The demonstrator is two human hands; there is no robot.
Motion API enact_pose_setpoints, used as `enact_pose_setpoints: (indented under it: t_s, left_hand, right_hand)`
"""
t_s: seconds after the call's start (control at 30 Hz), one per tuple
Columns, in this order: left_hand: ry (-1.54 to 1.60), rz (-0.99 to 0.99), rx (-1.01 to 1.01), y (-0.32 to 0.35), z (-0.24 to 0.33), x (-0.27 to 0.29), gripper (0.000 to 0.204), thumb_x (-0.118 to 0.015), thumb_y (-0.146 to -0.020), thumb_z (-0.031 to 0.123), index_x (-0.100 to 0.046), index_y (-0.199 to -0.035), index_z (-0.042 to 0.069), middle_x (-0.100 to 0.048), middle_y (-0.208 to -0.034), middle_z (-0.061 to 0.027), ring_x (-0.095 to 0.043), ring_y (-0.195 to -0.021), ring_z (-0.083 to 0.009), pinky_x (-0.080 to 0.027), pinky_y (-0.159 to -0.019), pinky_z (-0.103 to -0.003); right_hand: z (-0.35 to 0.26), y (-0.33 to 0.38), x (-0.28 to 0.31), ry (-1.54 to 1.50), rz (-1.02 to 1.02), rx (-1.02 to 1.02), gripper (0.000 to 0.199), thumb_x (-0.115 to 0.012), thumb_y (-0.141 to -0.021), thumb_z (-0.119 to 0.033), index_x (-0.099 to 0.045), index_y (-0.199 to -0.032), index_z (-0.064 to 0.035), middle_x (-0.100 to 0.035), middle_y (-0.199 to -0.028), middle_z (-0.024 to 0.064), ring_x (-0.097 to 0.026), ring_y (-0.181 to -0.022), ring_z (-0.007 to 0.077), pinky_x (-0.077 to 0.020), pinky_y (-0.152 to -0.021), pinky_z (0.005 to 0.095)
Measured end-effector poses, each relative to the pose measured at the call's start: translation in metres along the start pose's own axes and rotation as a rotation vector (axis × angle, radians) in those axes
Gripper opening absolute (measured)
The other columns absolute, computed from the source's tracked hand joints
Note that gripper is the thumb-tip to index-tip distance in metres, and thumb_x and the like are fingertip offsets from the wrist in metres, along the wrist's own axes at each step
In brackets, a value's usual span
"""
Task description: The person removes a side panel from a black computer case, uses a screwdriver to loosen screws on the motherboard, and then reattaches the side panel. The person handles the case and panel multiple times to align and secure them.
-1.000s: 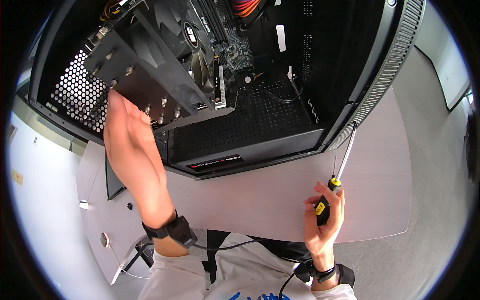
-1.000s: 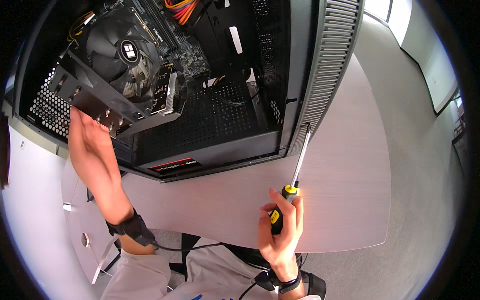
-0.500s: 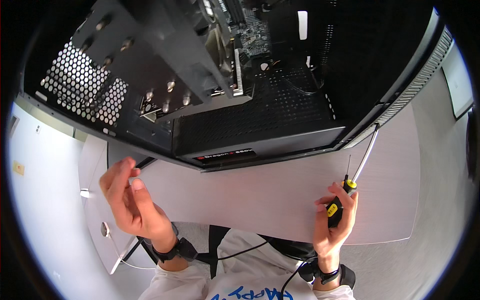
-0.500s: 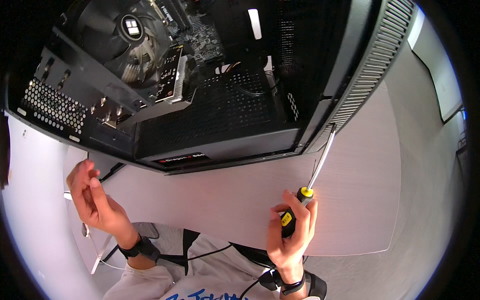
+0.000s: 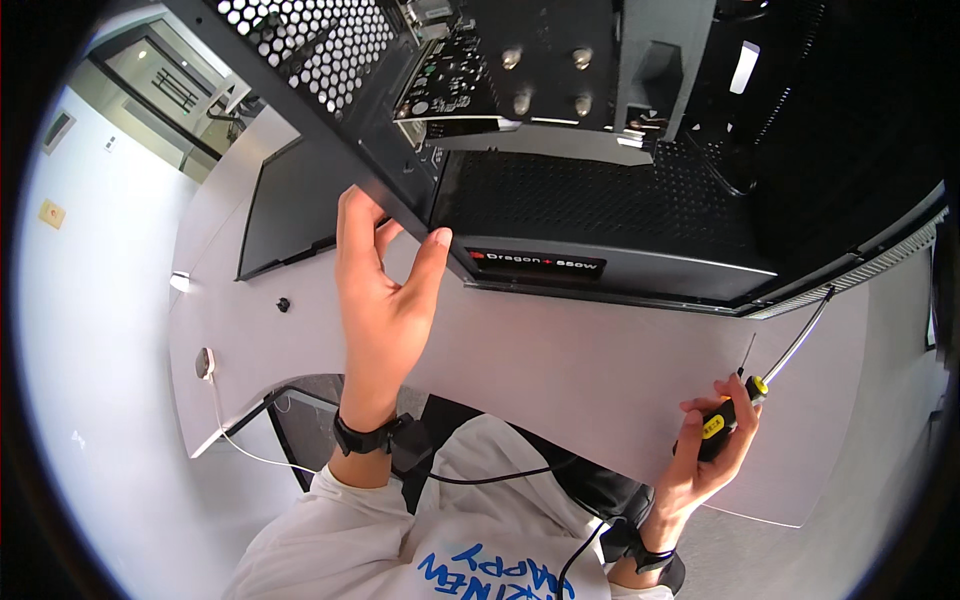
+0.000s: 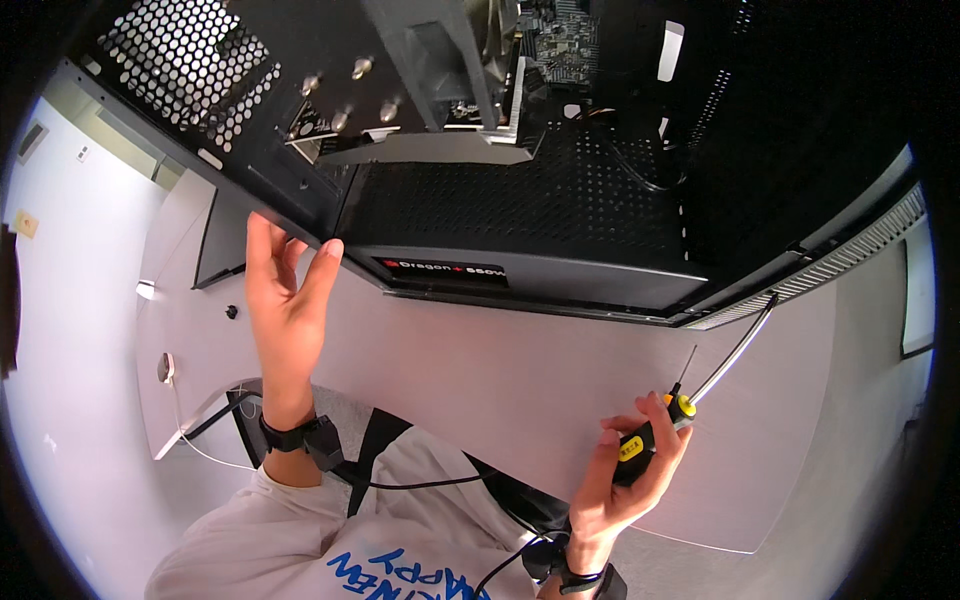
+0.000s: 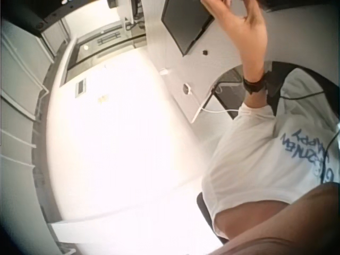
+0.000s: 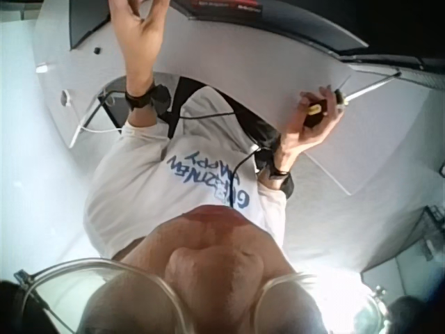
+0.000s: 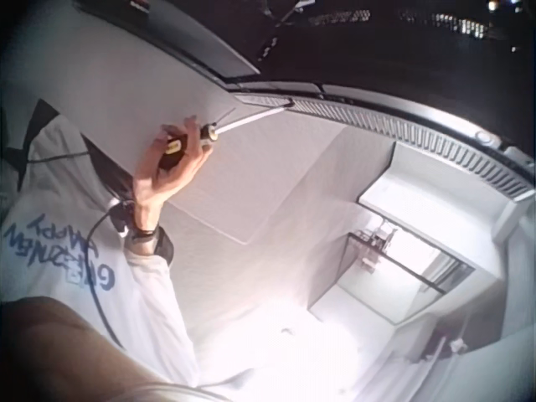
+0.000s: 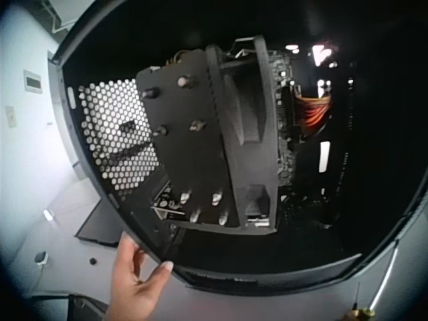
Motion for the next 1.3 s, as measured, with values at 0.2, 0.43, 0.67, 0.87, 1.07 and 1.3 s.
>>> enact_pose_setpoints:
  t_s: [0.2, 0.43, 0.67, 0.87, 1.07, 1.3]
  left_hand:
    - [0.14, -0.016, -0.006, -0.002, -0.006, 0.0, 0.034, -0.065, -0.09, -0.01, -0.055, -0.121, -0.002, -0.052, -0.115, -0.0073, -0.056, -0.105, -0.0155, -0.05, -0.099, -0.031]
    - [0.102, 0.02, 0.071, 0.002, -0.009, 0.001, 0.029, -0.066, -0.091, -0.008, -0.057, -0.118, -0.001, -0.054, -0.11, -0.0058, -0.057, -0.099, -0.0125, -0.05, -0.093, -0.027]
    - [0.041, 0.056, 0.164, 0.01, -0.017, 0.003, 0.023, -0.067, -0.096, -0.001, -0.057, -0.116, 0.0, -0.06, -0.1, -0.0008, -0.053, -0.087, -0.0066, -0.044, -0.083, -0.019]
    - [0.044, 0.098, 0.08, 0.013, -0.012, -0.001, 0.024, -0.065, -0.098, 0.001, -0.056, -0.121, 0.0, -0.06, -0.106, -0.0018, -0.05, -0.086, -0.0057, -0.04, -0.08, -0.017]
    - [0.001, 0.155, 0.013, 0.015, -0.011, -0.005, 0.026, -0.064, -0.1, 0.005, -0.055, -0.123, -0.001, -0.062, -0.109, -0.0076, -0.061, -0.094, -0.0143, -0.053, -0.09, -0.029]
    - [-0.046, 0.162, 0.007, 0.02, -0.006, -0.008, 0.034, -0.062, -0.099, 0.001, -0.053, -0.132, -0.001, -0.063, -0.122, -0.014, -0.067, -0.104, -0.0251, -0.054, -0.093, -0.035]
  right_hand:
    - [-0.001, -0.001, -0.001, -0.004, -0.002, 0.006, 0.046, -0.052, -0.086, 0.005, -0.055, -0.133, 0.0035, -0.056, -0.114, 0.0135, -0.062, -0.083, 0.0168, -0.0491, -0.084, 0.031]
    - [-0.003, -0.001, -0.001, 0.009, -0.004, 0.003, 0.045, -0.052, -0.086, 0.006, -0.056, -0.131, 0.0043, -0.057, -0.116, 0.0139, -0.062, -0.082, 0.0171, -0.0503, -0.083, 0.0306]
    - [-0.006, -0.005, 0.002, 0.059, -0.026, 0.061, 0.047, -0.053, -0.079, 0.011, -0.058, -0.125, 0.0028, -0.064, -0.114, 0.016, -0.066, -0.079, 0.0202, -0.0471, -0.088, 0.0349]
    - [-0.007, -0.006, 0.002, 0.052, -0.037, 0.054, 0.048, -0.054, -0.079, 0.013, -0.058, -0.125, 0.0028, -0.057, -0.113, 0.0182, -0.068, -0.077, 0.0218, -0.0523, -0.079, 0.0319]
    - [-0.001, -0.004, -0.003, -0.015, 0.015, -0.05, 0.042, -0.054, -0.087, 0.007, -0.056, -0.129, 0.0032, -0.056, -0.116, 0.0129, -0.063, -0.083, 0.0179, -0.0513, -0.084, 0.0323]
    - [-0.002, 0.001, -0.004, 0.053, 0.041, 0.018, 0.046, -0.054, -0.088, 0.005, -0.055, -0.134, 0.0005, -0.056, -0.116, 0.0135, -0.061, -0.081, 0.0178, -0.0517, -0.081, 0.0321]
Point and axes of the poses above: each hand's wrist, its own y-axis away from the middle knuckle, its own x-axis out of the back of the hand, z = x × y, the point moved 7 cm from there along -y, towards the middle knuckle
